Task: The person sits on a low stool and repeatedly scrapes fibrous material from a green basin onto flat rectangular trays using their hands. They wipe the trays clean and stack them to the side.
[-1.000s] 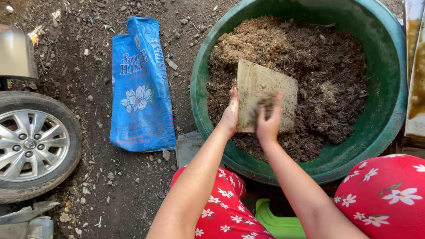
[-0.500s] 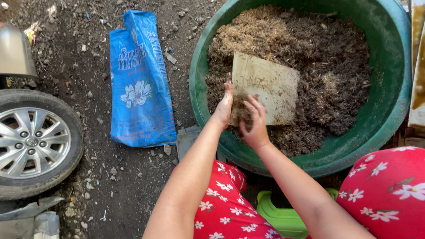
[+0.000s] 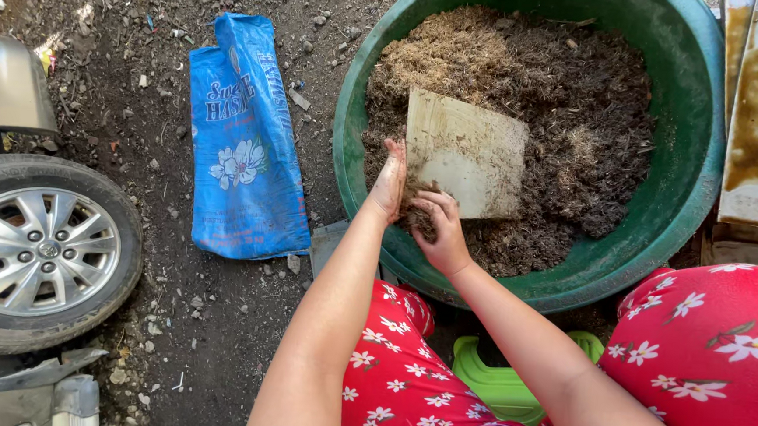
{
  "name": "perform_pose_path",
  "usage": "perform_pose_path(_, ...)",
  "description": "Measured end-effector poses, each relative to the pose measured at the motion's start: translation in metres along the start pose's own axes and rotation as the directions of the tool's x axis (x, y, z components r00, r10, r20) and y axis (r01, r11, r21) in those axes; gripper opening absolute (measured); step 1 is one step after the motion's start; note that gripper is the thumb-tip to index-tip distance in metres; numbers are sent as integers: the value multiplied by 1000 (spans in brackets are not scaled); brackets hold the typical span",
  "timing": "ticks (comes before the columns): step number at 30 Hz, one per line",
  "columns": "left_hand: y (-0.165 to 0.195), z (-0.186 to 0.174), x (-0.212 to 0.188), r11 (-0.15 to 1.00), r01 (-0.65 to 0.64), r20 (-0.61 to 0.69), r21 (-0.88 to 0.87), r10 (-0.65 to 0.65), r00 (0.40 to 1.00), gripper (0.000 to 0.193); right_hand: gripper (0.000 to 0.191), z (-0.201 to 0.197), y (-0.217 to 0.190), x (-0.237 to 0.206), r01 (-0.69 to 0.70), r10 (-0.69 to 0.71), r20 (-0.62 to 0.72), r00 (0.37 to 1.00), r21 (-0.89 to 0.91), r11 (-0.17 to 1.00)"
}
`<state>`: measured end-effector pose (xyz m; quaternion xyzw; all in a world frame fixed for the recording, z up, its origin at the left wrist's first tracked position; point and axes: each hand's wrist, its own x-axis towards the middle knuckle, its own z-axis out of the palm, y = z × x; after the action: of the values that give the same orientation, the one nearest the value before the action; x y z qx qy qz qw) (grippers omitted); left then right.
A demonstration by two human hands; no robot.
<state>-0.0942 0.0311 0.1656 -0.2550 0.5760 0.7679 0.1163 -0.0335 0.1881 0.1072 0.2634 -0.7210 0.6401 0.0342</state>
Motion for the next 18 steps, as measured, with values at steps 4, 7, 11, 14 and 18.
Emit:
perform_pose_path(4, 3, 5, -5, 998, -2, -48, 65, 5, 999, 118, 39, -22, 46, -9, -282, 277, -123, 953, -30, 959)
perform_pose_path(7, 0, 15, -6, 930, 209, -272, 303, -126, 954, 118, 33, -17, 58, 2, -480, 480, -257, 839, 70, 875)
perform_pose_path(11, -3, 17, -3, 984, 139, -90, 112, -130, 988, 116, 41, 8, 32, 44, -257, 268, -180, 946, 83, 963)
perform_pose_path(14, -8, 12, 0, 985, 140, -101, 100, -130, 986, 115, 46, 9, 28, 90, -18, 26, -89, 996, 95, 995)
perform_pose_path(18, -18, 8, 2, 933, 85, -218, 350, -7, 976, 115, 56, -2, 61, 120, -102, 110, -86, 990, 86, 991)
